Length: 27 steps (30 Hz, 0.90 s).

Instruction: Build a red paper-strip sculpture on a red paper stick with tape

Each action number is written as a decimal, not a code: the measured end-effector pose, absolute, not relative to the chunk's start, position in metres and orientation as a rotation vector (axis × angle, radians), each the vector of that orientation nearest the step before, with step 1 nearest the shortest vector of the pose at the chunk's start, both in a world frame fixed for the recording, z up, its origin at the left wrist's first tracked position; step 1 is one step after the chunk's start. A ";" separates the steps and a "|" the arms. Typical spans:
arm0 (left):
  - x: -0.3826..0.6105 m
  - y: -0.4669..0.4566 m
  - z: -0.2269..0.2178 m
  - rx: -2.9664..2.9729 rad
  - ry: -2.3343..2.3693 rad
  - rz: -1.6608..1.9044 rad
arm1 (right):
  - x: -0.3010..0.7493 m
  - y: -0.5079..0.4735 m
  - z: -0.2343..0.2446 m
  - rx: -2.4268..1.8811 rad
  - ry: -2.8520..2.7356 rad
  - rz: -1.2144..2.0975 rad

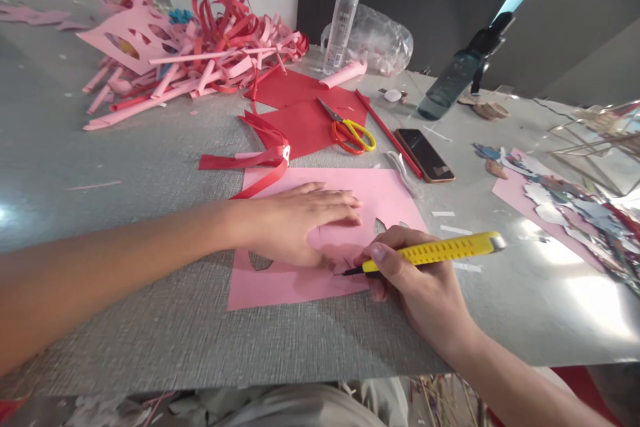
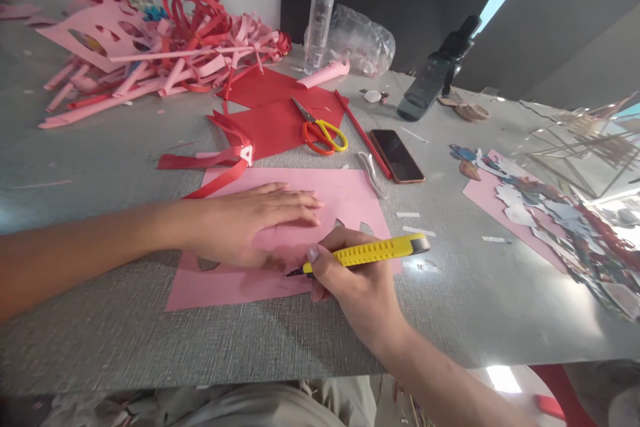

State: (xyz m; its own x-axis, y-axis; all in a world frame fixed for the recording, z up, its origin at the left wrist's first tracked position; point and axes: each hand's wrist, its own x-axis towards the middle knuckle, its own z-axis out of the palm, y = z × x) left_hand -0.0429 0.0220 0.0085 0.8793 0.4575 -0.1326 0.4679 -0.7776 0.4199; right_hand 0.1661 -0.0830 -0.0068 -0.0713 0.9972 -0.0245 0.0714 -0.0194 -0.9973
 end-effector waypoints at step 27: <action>-0.043 0.025 0.006 2.606 0.671 -0.037 | 0.161 -0.086 0.001 -1.292 -1.382 1.123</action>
